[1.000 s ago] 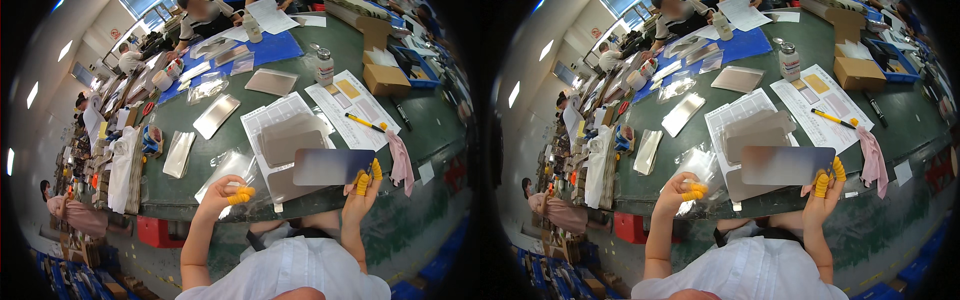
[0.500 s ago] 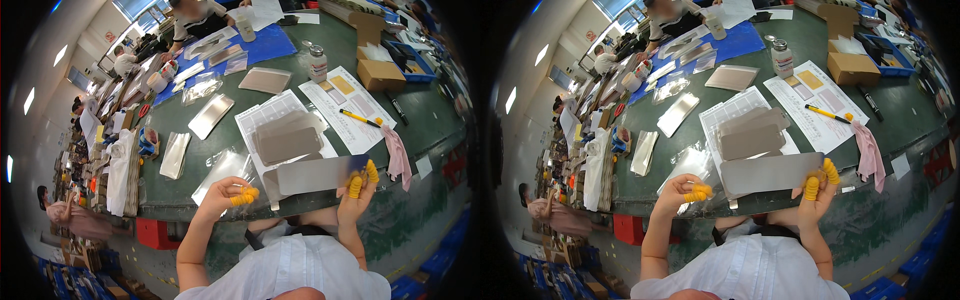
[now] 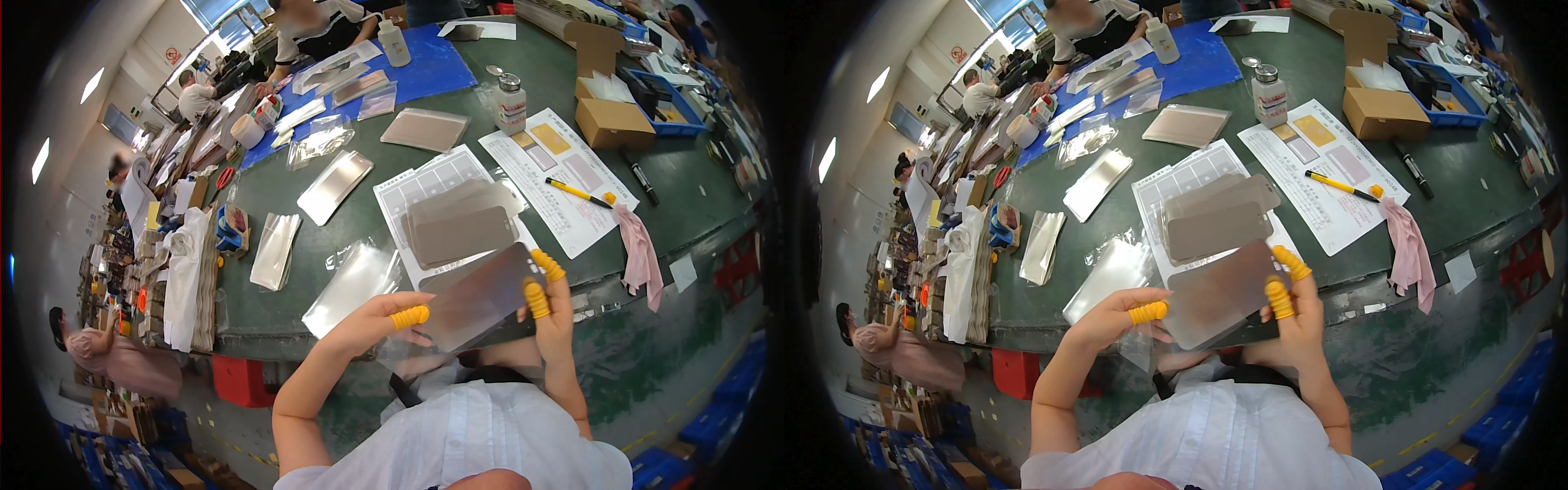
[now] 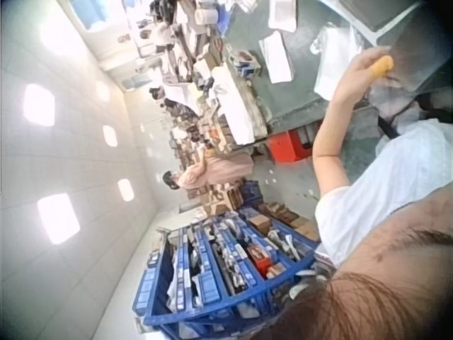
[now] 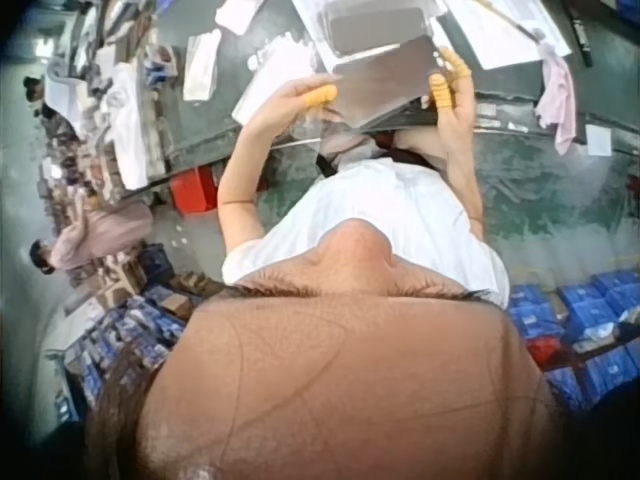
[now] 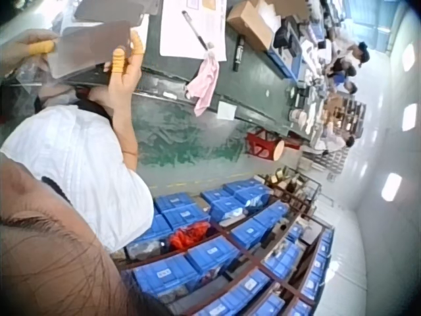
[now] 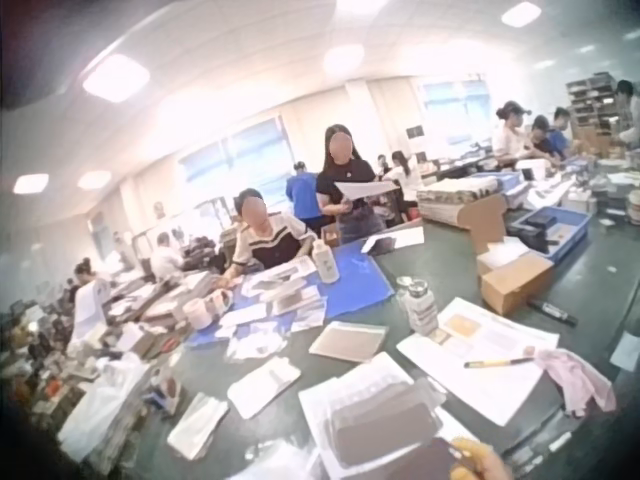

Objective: The person aligns a stack of metal phone plates, wipes a plate with a cloth, and inserts the plates one at a time into clear plastic sleeves by hand.

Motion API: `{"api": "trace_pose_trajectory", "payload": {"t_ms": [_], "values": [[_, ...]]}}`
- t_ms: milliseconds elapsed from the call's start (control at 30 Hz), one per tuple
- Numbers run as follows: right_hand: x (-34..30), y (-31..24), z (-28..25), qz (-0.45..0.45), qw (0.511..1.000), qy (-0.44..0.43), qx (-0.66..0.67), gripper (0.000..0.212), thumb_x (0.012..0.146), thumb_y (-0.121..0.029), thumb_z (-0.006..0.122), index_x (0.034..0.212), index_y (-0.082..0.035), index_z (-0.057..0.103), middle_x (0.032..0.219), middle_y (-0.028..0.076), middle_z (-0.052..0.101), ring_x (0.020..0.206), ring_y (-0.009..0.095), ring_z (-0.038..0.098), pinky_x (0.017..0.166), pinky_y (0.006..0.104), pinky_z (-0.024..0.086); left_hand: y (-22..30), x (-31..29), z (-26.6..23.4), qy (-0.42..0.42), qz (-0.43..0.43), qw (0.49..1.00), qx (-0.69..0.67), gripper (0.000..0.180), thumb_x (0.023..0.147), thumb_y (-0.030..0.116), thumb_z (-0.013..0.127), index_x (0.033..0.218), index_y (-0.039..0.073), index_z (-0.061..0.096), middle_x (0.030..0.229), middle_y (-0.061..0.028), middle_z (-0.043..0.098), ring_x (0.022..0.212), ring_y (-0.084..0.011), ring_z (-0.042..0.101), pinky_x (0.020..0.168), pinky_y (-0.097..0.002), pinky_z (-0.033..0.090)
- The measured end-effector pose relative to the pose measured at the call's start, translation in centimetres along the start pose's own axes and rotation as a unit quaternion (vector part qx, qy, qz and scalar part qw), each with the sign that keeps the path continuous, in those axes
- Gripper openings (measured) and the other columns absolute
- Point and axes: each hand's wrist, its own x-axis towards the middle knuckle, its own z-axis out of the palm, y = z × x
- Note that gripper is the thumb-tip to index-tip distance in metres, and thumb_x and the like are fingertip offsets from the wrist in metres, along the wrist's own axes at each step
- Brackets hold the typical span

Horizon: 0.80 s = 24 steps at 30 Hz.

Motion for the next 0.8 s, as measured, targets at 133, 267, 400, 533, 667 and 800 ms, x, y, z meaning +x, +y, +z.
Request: {"api": "trace_pose_trajectory", "payload": {"t_ms": [133, 267, 400, 533, 667, 800], "values": [[0.0, -0.6, 0.7, 0.045, 0.994, -0.088, -0.042, 0.05, 0.089, -0.014, 0.06, 0.134, -0.003, 0.041, 0.1, 0.004, 0.06, 0.073, 0.005, 0.053, 0.067, 0.019, 0.045, -0.5, 1.1, -0.1, -0.013, 0.015, 0.997, 0.071, 0.036, 0.095, 0.011, 0.049, 0.128, -0.002, 0.047, 0.117, -0.0078, 0.057, 0.105, -0.013, 0.055, 0.089, -0.0269, 0.047], [0.0, -0.7, 0.7, 0.0, 0.984, -0.139, -0.112, 0.054, 0.087, -0.013, 0.063, 0.134, -0.001, 0.039, 0.107, 0.007, 0.061, 0.08, 0.008, 0.056, 0.075, 0.0211, 0.045, 1.4, 1.5, 1.6, 0.011, -0.019, 1.0, 0.005, 0.035, 0.095, 0.014, 0.05, 0.127, 0.0, 0.05, 0.114, -0.0057, 0.06, 0.104, -0.0109, 0.055, 0.09, -0.0225, 0.043], [-0.3, 0.9, 0.7, -0.025, 0.994, -0.092, -0.058, 0.059, 0.085, -0.011, 0.066, 0.135, -0.001, 0.037, 0.103, 0.007, 0.062, 0.076, 0.007, 0.056, 0.071, 0.0199, 0.046, 2.0, 2.7, 2.0, 0.015, -0.009, 1.0, 0.003, 0.032, 0.095, 0.019, 0.051, 0.12, 0.001, 0.057, 0.109, -0.0037, 0.062, 0.099, -0.0088, 0.056, 0.085, -0.021, 0.044], [-0.3, 0.0, 0.3, 0.027, 0.997, -0.04, -0.056, 0.061, 0.085, -0.01, 0.067, 0.136, -0.002, 0.036, 0.094, 0.005, 0.063, 0.067, 0.005, 0.054, 0.062, 0.0181, 0.045, 2.6, 3.7, 1.1, 0.016, 0.026, 0.982, 0.184, 0.03, 0.094, 0.021, 0.052, 0.116, 0.001, 0.06, 0.105, -0.0022, 0.063, 0.093, -0.0068, 0.056, 0.081, -0.0202, 0.044], [-0.3, 0.3, 0.0, 0.0, 0.995, 0.005, -0.098, 0.039, 0.085, -0.008, 0.066, 0.121, -0.001, 0.054, 0.088, 0.004, 0.063, 0.064, 0.005, 0.053, 0.059, 0.018, 0.044, 3.5, 5.2, 1.0, 0.009, -0.011, 0.989, 0.145, 0.029, 0.093, 0.022, 0.054, 0.111, 0.001, 0.063, 0.1, -0.0013, 0.064, 0.091, -0.0063, 0.056, 0.082, -0.0207, 0.043], [0.3, 0.1, -0.7, -0.113, 0.967, 0.035, -0.224, 0.026, 0.085, -0.009, 0.065, 0.108, 0.002, 0.062, 0.086, 0.005, 0.064, 0.07, 0.011, 0.057, 0.064, 0.0216, 0.046, 3.7, 6.3, 0.4, -0.005, 0.036, 0.991, 0.126, 0.027, 0.093, 0.019, 0.054, 0.111, 0.001, 0.063, 0.101, -0.0022, 0.064, 0.09, -0.0061, 0.057, 0.079, -0.0211, 0.046]]}}
